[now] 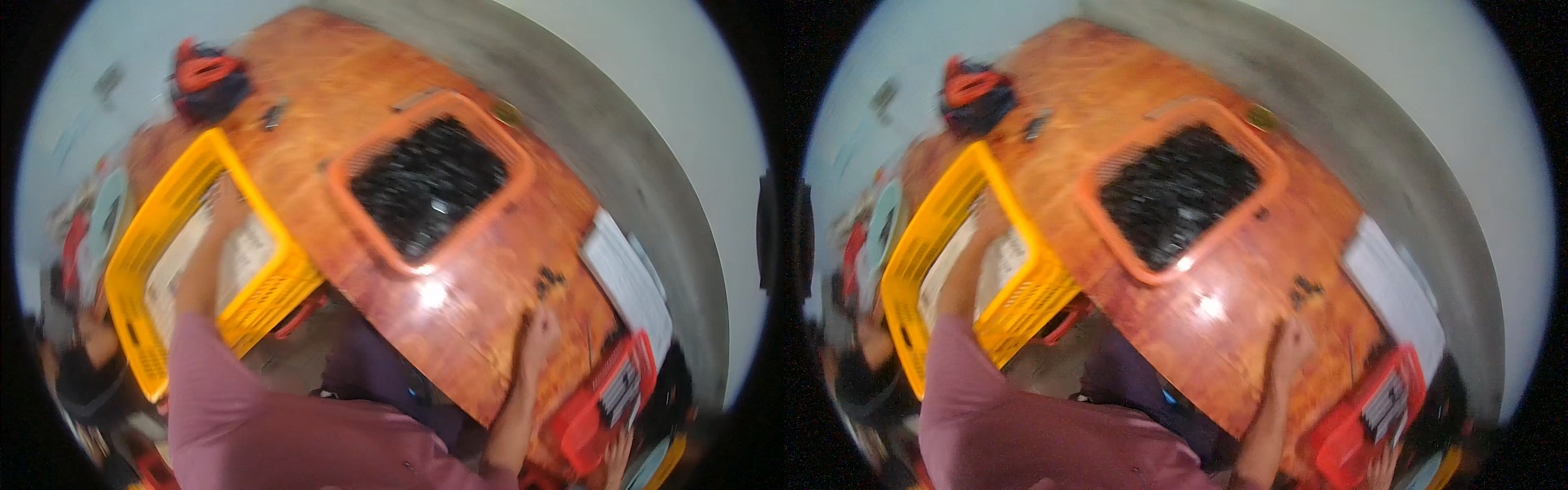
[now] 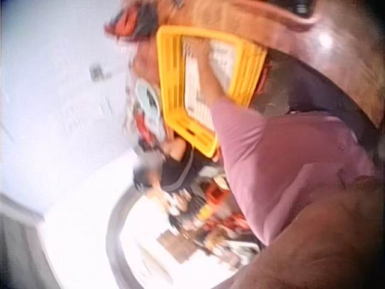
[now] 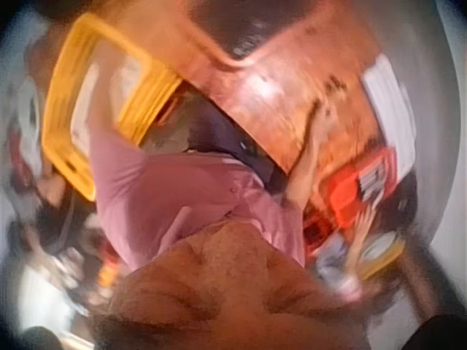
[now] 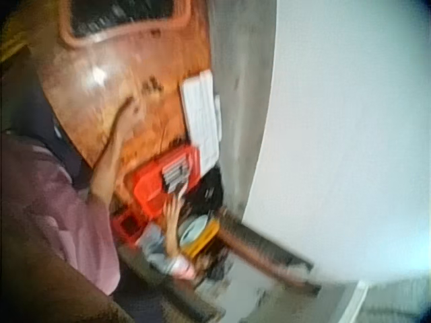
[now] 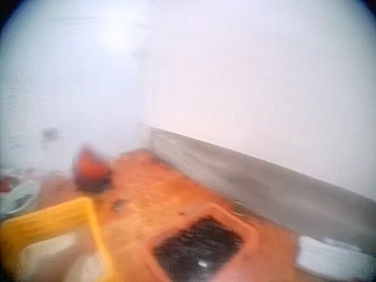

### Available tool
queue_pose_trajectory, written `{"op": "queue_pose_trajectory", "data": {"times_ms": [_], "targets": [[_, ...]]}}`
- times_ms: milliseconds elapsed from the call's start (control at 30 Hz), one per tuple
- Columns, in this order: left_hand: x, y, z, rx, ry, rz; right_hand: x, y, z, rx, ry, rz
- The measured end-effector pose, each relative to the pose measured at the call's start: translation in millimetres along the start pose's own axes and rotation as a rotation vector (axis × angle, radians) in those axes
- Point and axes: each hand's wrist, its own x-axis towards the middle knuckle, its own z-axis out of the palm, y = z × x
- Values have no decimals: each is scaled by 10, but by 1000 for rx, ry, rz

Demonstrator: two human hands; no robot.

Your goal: The person repeatedly picks small black cylindrical pieces from a basket and inserts them into a metal tube held in the left hand. After filling the tube, they place it into a yellow basket and repeat the process with a new tube. The workspace includes multiple colored baskets, a wooden table, and scattered components.

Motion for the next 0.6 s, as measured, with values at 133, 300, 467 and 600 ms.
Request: {"op": "queue_pose_trajectory", "data": {"times_ms": [133,300,467,600], "targets": [[125,412,-661,-92,44,359,-22,-162,-105,-42,11,24],[778,-603,-516,179,338,282,-44,-63,-57,-18,-2,-28],[1174,289,-1604,-40,750,405,-38,26,-90,-130,51,-163],[405,1863,-3056,-309,854,639,-178,-185,-324,-159,-177,-166]]}}
